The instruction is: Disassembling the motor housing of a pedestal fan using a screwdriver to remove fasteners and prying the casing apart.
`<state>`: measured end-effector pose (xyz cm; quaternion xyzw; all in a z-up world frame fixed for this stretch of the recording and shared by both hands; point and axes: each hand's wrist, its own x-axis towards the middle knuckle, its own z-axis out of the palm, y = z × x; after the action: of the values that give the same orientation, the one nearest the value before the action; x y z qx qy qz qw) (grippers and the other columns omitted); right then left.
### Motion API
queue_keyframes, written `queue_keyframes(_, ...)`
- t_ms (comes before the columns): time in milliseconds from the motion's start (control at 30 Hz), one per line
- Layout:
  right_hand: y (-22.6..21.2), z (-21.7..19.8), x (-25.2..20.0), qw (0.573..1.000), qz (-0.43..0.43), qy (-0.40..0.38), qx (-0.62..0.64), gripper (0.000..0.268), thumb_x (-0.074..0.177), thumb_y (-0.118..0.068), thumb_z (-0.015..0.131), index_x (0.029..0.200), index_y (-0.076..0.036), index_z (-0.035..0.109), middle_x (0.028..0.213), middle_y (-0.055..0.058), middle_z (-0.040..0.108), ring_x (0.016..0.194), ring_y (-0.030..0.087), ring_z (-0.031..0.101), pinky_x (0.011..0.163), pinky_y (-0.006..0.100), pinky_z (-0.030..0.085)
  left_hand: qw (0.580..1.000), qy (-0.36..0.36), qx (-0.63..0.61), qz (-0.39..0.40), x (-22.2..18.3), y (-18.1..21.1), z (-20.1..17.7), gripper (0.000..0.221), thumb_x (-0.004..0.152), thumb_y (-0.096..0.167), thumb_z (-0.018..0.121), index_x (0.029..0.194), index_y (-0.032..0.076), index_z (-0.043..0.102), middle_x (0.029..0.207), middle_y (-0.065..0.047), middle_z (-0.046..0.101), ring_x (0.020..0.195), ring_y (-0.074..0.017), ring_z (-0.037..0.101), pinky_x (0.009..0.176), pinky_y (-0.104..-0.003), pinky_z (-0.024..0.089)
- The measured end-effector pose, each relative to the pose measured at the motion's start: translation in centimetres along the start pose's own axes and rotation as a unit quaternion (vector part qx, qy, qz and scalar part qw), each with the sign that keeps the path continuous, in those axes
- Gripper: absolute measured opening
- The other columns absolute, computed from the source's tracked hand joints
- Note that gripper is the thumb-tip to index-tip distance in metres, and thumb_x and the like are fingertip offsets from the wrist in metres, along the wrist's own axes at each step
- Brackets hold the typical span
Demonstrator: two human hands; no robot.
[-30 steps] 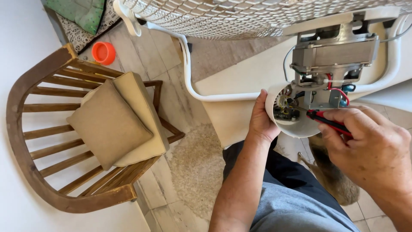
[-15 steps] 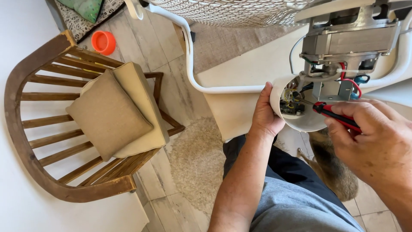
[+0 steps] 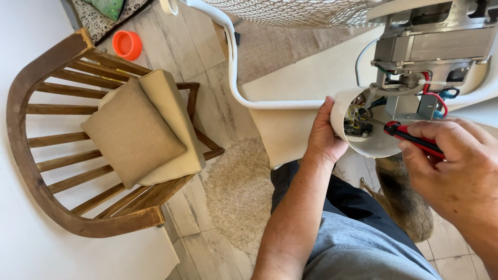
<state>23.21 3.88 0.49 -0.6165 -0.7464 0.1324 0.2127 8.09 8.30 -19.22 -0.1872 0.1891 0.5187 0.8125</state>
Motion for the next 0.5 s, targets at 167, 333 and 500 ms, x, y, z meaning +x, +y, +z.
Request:
queue_keyframes(167, -0.3, -0.2, 0.1, 1.0, -0.001, -0.002, -0.003, 0.019, 0.099, -0.003, 0.086, 0.116, 0.003, 0.08, 0.105, 0.017, 0.074, 0.096, 0.033, 0.067, 0.091, 0.043, 0.054, 1.0, 0.011, 0.001, 0.003, -0.1, 0.1, 0.2, 0.042, 0.093, 0.046, 0.081, 0.116, 0.012, 0.071, 0.107, -0.008, 0.076, 0.102, -0.0253, 0.072, 0.095, -0.042, 0.057)
queue_keyframes(333, -0.9, -0.3, 0.4, 1.0, -0.013, -0.004, -0.024, 0.017, 0.101, 0.001, 0.08, 0.117, 0.003, 0.08, 0.099, 0.015, 0.071, 0.088, 0.03, 0.064, 0.084, 0.039, 0.054, 1.0, 0.021, 0.013, 0.004, 0.0, 0.1, 0.0, 0.042, 0.091, 0.047, 0.082, 0.114, 0.013, 0.073, 0.105, -0.007, 0.077, 0.1, -0.0238, 0.072, 0.093, -0.04, 0.058)
queue_keyframes(500, -1.5, -0.6, 0.6, 0.996, -0.039, 0.005, -0.08, 0.013, 0.103, -0.002, 0.082, 0.115, -0.002, 0.08, 0.105, 0.011, 0.075, 0.093, 0.026, 0.07, 0.082, 0.037, 0.056, 1.0, 0.003, -0.003, -0.004, 0.2, -0.1, -0.5, 0.043, 0.094, 0.046, 0.08, 0.118, 0.012, 0.071, 0.11, -0.01, 0.076, 0.105, -0.0263, 0.071, 0.098, -0.042, 0.055)
